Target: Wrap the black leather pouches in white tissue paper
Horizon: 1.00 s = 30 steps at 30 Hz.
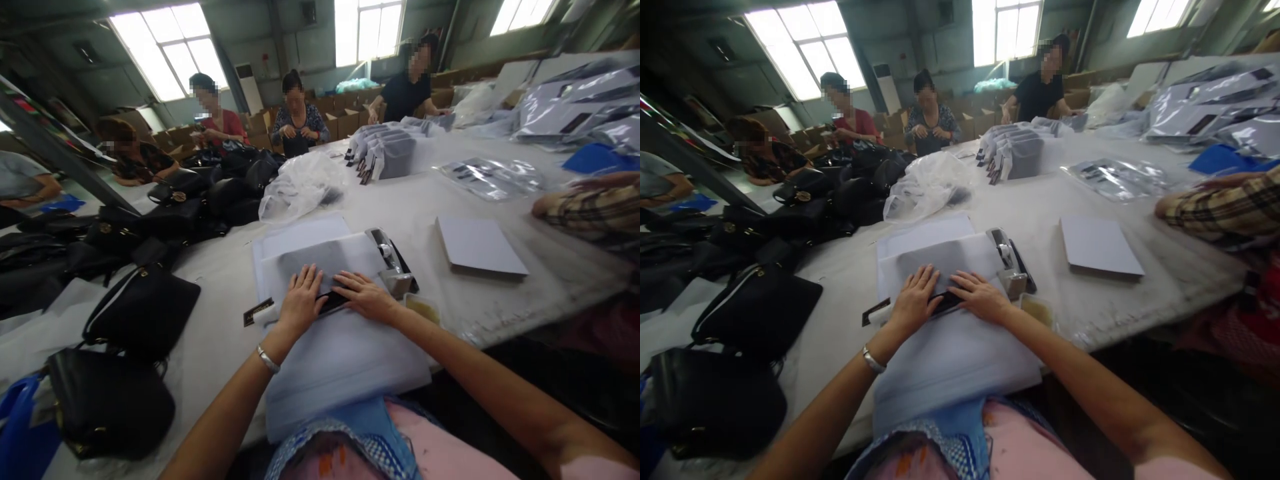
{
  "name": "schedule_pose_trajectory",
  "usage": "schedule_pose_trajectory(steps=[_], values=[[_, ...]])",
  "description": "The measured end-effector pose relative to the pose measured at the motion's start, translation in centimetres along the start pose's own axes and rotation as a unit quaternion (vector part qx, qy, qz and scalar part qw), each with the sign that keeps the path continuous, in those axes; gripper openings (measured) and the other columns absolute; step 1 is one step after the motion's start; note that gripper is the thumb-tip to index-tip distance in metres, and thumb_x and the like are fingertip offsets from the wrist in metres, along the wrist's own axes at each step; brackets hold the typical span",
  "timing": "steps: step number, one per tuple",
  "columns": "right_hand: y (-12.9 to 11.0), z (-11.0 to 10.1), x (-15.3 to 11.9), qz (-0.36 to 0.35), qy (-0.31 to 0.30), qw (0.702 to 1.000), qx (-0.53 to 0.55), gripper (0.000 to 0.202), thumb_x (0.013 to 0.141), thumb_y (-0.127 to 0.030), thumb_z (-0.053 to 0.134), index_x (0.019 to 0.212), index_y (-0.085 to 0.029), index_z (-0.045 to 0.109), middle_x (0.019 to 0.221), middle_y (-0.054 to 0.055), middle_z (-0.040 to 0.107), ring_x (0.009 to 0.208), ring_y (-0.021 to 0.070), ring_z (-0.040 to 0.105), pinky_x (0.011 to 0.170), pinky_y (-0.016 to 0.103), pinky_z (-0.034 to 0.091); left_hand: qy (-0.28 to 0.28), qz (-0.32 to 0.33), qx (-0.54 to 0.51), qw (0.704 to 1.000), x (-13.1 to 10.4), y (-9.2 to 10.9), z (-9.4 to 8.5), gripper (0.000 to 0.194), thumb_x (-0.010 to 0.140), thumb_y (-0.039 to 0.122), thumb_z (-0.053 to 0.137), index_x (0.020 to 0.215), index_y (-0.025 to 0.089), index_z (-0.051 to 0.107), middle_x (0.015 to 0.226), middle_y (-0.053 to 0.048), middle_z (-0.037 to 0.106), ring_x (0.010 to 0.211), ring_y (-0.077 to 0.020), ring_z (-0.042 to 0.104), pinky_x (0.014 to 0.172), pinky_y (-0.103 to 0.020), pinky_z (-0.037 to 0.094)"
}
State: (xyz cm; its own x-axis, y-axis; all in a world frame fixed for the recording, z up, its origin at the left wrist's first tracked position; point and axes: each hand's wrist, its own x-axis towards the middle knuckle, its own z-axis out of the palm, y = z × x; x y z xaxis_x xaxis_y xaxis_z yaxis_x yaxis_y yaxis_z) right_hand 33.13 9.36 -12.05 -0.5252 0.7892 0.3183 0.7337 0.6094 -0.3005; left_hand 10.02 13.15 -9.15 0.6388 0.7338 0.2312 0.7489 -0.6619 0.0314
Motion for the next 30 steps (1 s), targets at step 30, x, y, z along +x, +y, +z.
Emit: schedule_pose_trajectory(steps=[30], values=[[-1.9,-5.9,-0.9,0.124,-0.099,0.96,0.23,0.03,0.089,-0.046,0.06,0.086,-0.022,0.078,0.085,0.003,0.073,0.079,0.0186,0.065,0.074,0.028,0.047,-0.061,-0.072,-0.192,0.977,-0.2,-1.7,-2.8,0.053,0.101,0.049,0.037,0.142,0.018,0.046,0.147,-0.009,0.052,0.142,-0.0231,0.038,0.113,-0.039,0.035]])
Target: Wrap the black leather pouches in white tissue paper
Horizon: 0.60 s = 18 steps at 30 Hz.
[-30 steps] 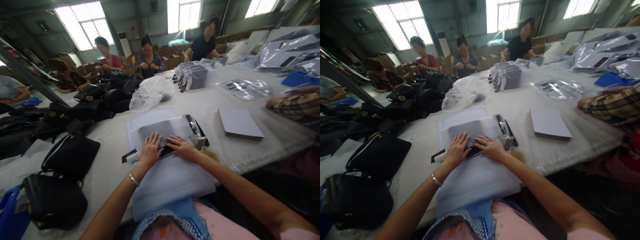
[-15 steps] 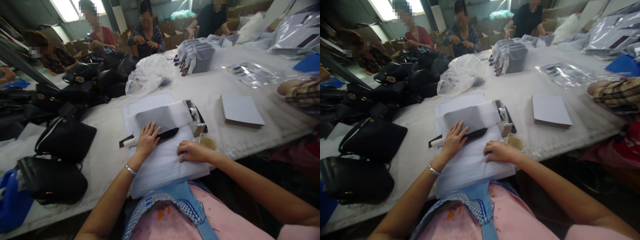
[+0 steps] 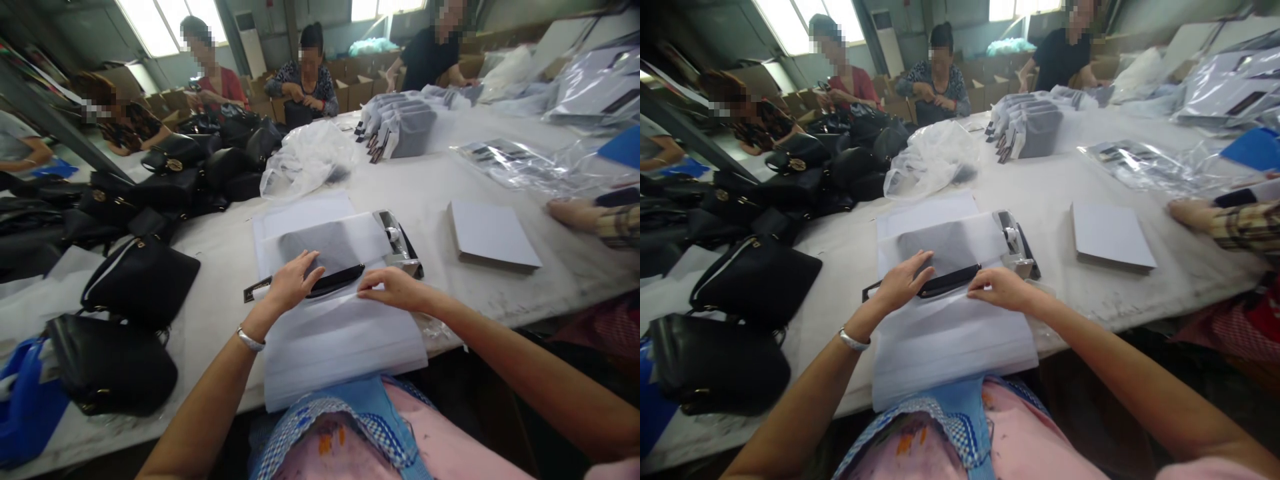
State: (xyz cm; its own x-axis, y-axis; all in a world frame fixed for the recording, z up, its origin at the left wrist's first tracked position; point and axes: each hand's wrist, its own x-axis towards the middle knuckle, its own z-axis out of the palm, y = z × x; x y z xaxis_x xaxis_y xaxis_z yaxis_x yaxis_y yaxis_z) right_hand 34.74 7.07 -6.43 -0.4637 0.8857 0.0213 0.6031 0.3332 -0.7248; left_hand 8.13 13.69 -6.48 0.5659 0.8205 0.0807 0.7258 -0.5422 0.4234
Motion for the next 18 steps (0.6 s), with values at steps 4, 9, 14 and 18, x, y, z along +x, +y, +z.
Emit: schedule_pose_trajectory(steps=[4,9,14,18], values=[[-0.6,-2.1,3.0,0.001,0.055,0.997,-0.048,0.03,0.088,-0.046,0.059,0.085,-0.023,0.077,0.083,0.002,0.074,0.077,0.0186,0.064,0.074,0.029,0.046,-0.1,0.007,-0.005,0.995,1.0,0.2,-2.9,0.05,0.101,0.053,0.028,0.135,0.026,0.053,0.145,-0.002,0.054,0.141,-0.0216,0.039,0.113,-0.037,0.036],[-0.5,-3.1,5.7,0.002,0.067,0.994,-0.085,0.027,0.088,-0.043,0.061,0.085,-0.022,0.077,0.084,0.002,0.074,0.077,0.0185,0.066,0.071,0.028,0.047,-0.107,0.031,0.081,0.991,1.3,0.8,-3.2,0.045,0.087,0.052,0.062,0.123,0.024,0.062,0.144,-0.006,0.055,0.137,-0.0279,0.045,0.106,-0.037,0.044],[-1.1,-2.1,5.5,-0.017,0.099,0.978,-0.182,0.04,0.088,-0.056,0.061,0.109,-0.023,0.071,0.102,0.006,0.073,0.09,0.0233,0.067,0.082,0.033,0.048,-0.027,0.021,0.121,0.992,1.1,1.3,-0.7,0.013,0.093,0.019,0.054,0.1,0.019,0.066,0.137,-0.008,0.06,0.133,-0.0263,0.051,0.102,-0.038,0.049],[-0.5,-0.9,5.7,-0.069,0.071,0.952,-0.288,0.043,0.079,-0.042,0.076,0.114,-0.019,0.065,0.114,0.011,0.07,0.105,0.03,0.064,0.099,0.044,0.042,0.008,0.046,0.142,0.989,1.0,1.0,0.4,0.013,0.094,0.014,0.052,0.1,0.018,0.063,0.136,-0.01,0.061,0.131,-0.0273,0.052,0.102,-0.04,0.051]])
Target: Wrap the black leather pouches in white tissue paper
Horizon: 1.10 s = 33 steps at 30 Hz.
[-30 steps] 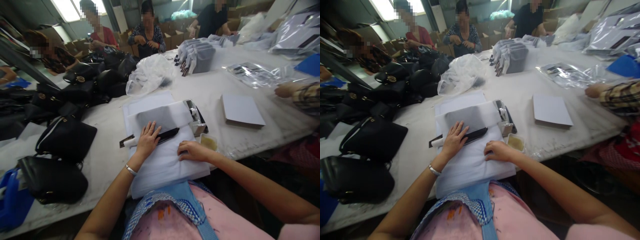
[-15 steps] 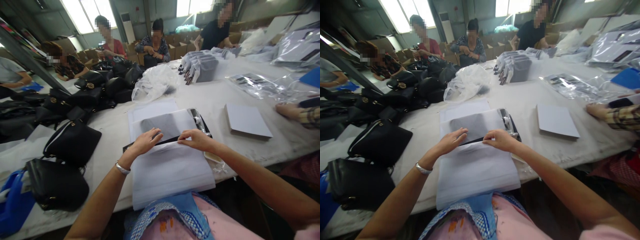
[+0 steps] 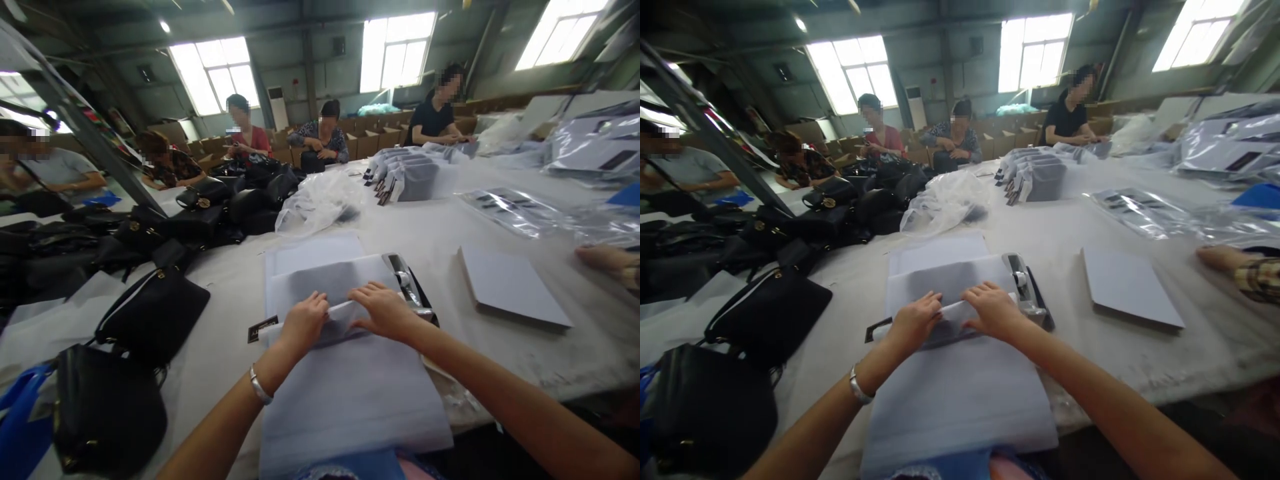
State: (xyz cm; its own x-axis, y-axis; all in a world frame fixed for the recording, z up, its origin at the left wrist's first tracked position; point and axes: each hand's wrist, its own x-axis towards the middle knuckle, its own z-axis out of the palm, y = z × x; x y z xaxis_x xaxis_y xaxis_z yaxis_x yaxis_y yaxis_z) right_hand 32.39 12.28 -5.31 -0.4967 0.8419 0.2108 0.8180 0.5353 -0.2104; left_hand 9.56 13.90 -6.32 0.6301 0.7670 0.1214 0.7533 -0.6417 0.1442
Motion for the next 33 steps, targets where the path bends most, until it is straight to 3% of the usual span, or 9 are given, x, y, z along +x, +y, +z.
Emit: schedule_pose_trajectory(steps=[2,5,11,17,22,29,31,33], values=[[0.7,0.9,0.4,-0.015,-0.002,1.0,-0.021,0.02,0.082,-0.023,0.072,0.101,-0.02,0.067,0.116,0.009,0.07,0.106,0.0277,0.063,0.103,0.043,0.04,0.012,0.015,0.013,1.0,-0.1,-0.3,0.3,0.014,0.093,0.01,0.051,0.1,0.016,0.062,0.136,-0.012,0.061,0.13,-0.0279,0.054,0.1,-0.04,0.052],[1.9,1.9,1.1,-0.005,0.008,1.0,-0.018,0.018,0.081,-0.009,0.064,0.094,-0.022,0.065,0.122,0.005,0.068,0.107,0.0243,0.062,0.1,0.038,0.043,0.029,0.029,0.031,0.999,-0.3,-0.9,0.9,0.017,0.091,0.005,0.052,0.1,0.015,0.062,0.135,-0.013,0.061,0.128,-0.0281,0.055,0.099,-0.04,0.052],[2.9,2.6,1.8,0.046,0.007,0.999,-0.009,0.024,0.079,-0.008,0.064,0.097,-0.023,0.065,0.111,0.003,0.072,0.103,0.0232,0.063,0.092,0.032,0.045,0.058,0.018,0.049,0.997,-0.6,-2.1,1.9,0.02,0.095,0.009,0.049,0.11,0.018,0.06,0.127,-0.01,0.067,0.113,-0.0225,0.066,0.091,-0.033,0.054],[2.8,2.6,2.4,0.075,0.014,0.997,0.005,0.015,0.084,-0.014,0.064,0.095,-0.024,0.066,0.102,0.001,0.072,0.099,0.0202,0.064,0.087,0.028,0.042,0.074,-0.03,0.067,0.995,0.0,-2.5,2.0,0.012,0.097,0.024,0.052,0.101,0.022,0.063,0.086,-0.003,0.074,0.074,-0.0213,0.071,0.065,-0.029,0.051],[2.8,2.7,2.8,0.11,0.024,0.994,0.002,0.005,0.089,-0.022,0.063,0.093,-0.023,0.067,0.096,0.002,0.071,0.092,0.0193,0.063,0.079,0.027,0.04,0.092,-0.059,0.072,0.991,0.8,-2.8,2.0,0.019,0.097,0.025,0.054,0.114,0.024,0.061,0.084,-0.002,0.074,0.072,-0.0195,0.07,0.061,-0.026,0.046],[2.7,3.0,3.3,0.131,0.032,0.991,-0.006,0.009,0.092,-0.031,0.062,0.094,-0.023,0.067,0.095,0.002,0.071,0.094,0.019,0.063,0.075,0.027,0.039,0.109,-0.051,0.074,0.99,1.7,-3.0,1.3,0.034,0.093,0.023,0.061,0.127,0.024,0.057,0.091,-0.002,0.075,0.079,-0.0183,0.07,0.068,-0.026,0.051],[2.6,3.0,3.3,0.134,0.033,0.99,-0.01,0.01,0.092,-0.031,0.062,0.093,-0.023,0.067,0.095,0.002,0.071,0.094,0.0192,0.063,0.073,0.027,0.038,0.122,-0.042,0.081,0.988,1.7,-2.6,1.0,0.038,0.094,0.019,0.058,0.131,0.023,0.055,0.105,-0.006,0.073,0.093,-0.02,0.069,0.083,-0.031,0.052],[2.5,2.9,3.3,0.137,0.036,0.99,-0.015,0.009,0.091,-0.031,0.063,0.092,-0.023,0.067,0.095,0.002,0.071,0.094,0.0195,0.064,0.071,0.027,0.038,0.167,-0.029,0.098,0.981,1.4,-1.8,1.2,0.041,0.095,0.016,0.054,0.135,0.023,0.052,0.125,-0.009,0.066,0.114,-0.0232,0.062,0.102,-0.041,0.045]])
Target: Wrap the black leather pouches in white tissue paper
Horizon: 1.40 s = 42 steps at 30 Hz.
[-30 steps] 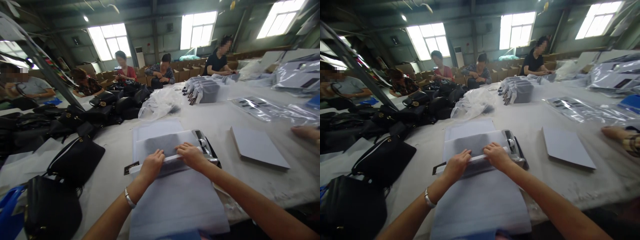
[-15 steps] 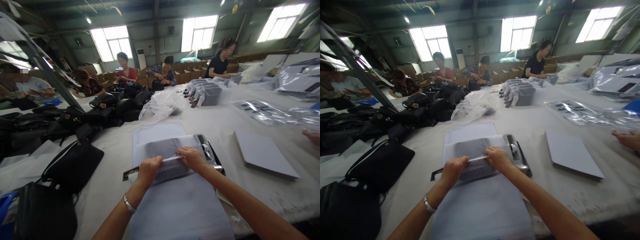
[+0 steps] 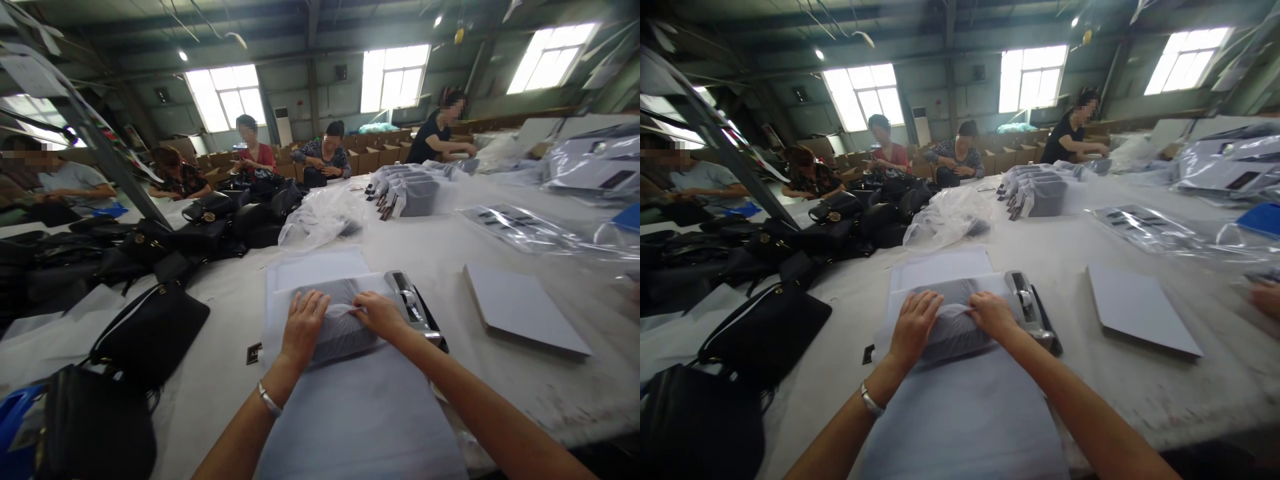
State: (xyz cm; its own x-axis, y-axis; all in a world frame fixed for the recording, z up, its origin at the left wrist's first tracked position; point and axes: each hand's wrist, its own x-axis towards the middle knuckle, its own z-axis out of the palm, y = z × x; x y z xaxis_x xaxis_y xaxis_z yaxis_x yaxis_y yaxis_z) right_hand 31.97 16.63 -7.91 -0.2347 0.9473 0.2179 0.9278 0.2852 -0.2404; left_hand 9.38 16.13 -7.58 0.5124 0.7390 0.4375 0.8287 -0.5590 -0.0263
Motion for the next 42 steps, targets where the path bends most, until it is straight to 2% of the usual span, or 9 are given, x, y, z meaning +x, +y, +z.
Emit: schedule_pose_trajectory(steps=[4,9,13,18,22,29,32,38,42], values=[[-0.2,0.0,-0.1,-0.002,0.009,1.0,-0.01,0.008,0.09,-0.03,0.065,0.091,-0.023,0.067,0.095,0.002,0.072,0.093,0.0197,0.064,0.071,0.027,0.039,0.076,0.07,0.006,0.995,-1.6,2.1,1.1,0.031,0.097,0.018,0.051,0.126,0.022,0.061,0.128,-0.006,0.065,0.118,-0.0233,0.059,0.106,-0.042,0.043],[0.4,-0.4,0.8,0.008,0.032,0.999,-0.032,0.011,0.09,-0.03,0.062,0.089,-0.022,0.069,0.094,0.004,0.073,0.091,0.0217,0.064,0.084,0.032,0.041,0.011,0.03,0.009,0.999,-2.9,3.1,3.1,0.035,0.095,0.014,0.052,0.127,0.024,0.061,0.139,-0.005,0.059,0.129,-0.0246,0.053,0.104,-0.042,0.047],[2.9,-2.0,0.3,0.059,0.087,0.993,-0.048,0.012,0.09,-0.021,0.057,0.094,-0.02,0.068,0.12,0.008,0.068,0.111,0.0253,0.059,0.104,0.041,0.034,-0.044,0.006,-0.003,0.999,-2.6,2.6,3.3,0.044,0.095,0.013,0.048,0.136,0.028,0.055,0.15,-0.004,0.048,0.138,-0.0256,0.044,0.109,-0.049,0.042],[7.7,-3.1,-5.9,0.144,0.213,0.966,-0.008,0.019,0.088,-0.036,0.06,0.094,-0.022,0.071,0.129,0.007,0.064,0.128,0.0265,0.049,0.112,0.042,0.034,-0.073,-0.006,-0.021,0.997,-2.4,2.5,3.2,0.049,0.097,0.014,0.042,0.143,0.029,0.047,0.155,-0.003,0.039,0.143,-0.0283,0.036,0.111,-0.055,0.037],[9.1,-2.1,-11.4,0.263,0.187,0.944,0.066,0.032,0.081,-0.05,0.062,0.091,-0.023,0.076,0.138,0.01,0.057,0.135,0.0314,0.042,0.115,0.048,0.029,-0.074,-0.018,-0.04,0.996,-2.2,2.7,3.1,0.051,0.098,0.018,0.038,0.149,0.025,0.039,0.153,-0.006,0.041,0.143,-0.027,0.037,0.111,-0.054,0.036],[7.1,-1.4,-11.7,0.384,0.169,0.818,0.394,0.036,0.073,-0.053,0.07,0.088,-0.021,0.079,0.148,0.011,0.049,0.132,0.0306,0.049,0.109,0.041,0.037,-0.079,-0.014,-0.042,0.996,-2.0,2.4,2.6,0.049,0.098,0.019,0.039,0.147,0.023,0.042,0.151,-0.006,0.043,0.14,-0.0265,0.041,0.109,-0.052,0.04],[5.5,-2.3,-11.4,0.382,0.207,0.792,0.429,0.035,0.07,-0.05,0.076,0.083,-0.019,0.079,0.148,0.013,0.048,0.13,0.0324,0.05,0.105,0.041,0.042,-0.062,-0.008,-0.041,0.997,-2.2,2.3,2.7,0.046,0.099,0.02,0.04,0.144,0.023,0.046,0.151,-0.006,0.044,0.139,-0.0269,0.042,0.108,-0.052,0.041],[2.2,-3.4,-14.5,0.358,0.275,0.792,0.412,0.033,0.075,-0.051,0.075,0.085,-0.021,0.078,0.144,0.009,0.053,0.125,0.0302,0.055,0.099,0.037,0.05,-0.042,-0.005,-0.055,0.998,-2.4,2.2,2.9,0.046,0.098,0.02,0.042,0.143,0.023,0.049,0.149,-0.007,0.047,0.139,-0.0275,0.043,0.107,-0.052,0.041],[2.1,-2.8,-17.2,0.42,0.217,0.699,0.536,0.037,0.071,-0.052,0.079,0.091,-0.021,0.079,0.116,0.009,0.072,0.105,0.0265,0.067,0.082,0.033,0.058,-0.039,-0.007,-0.059,0.997,-2.4,2.3,2.9,0.048,0.097,0.019,0.042,0.144,0.022,0.046,0.149,-0.007,0.047,0.139,-0.0278,0.043,0.108,-0.053,0.041]])
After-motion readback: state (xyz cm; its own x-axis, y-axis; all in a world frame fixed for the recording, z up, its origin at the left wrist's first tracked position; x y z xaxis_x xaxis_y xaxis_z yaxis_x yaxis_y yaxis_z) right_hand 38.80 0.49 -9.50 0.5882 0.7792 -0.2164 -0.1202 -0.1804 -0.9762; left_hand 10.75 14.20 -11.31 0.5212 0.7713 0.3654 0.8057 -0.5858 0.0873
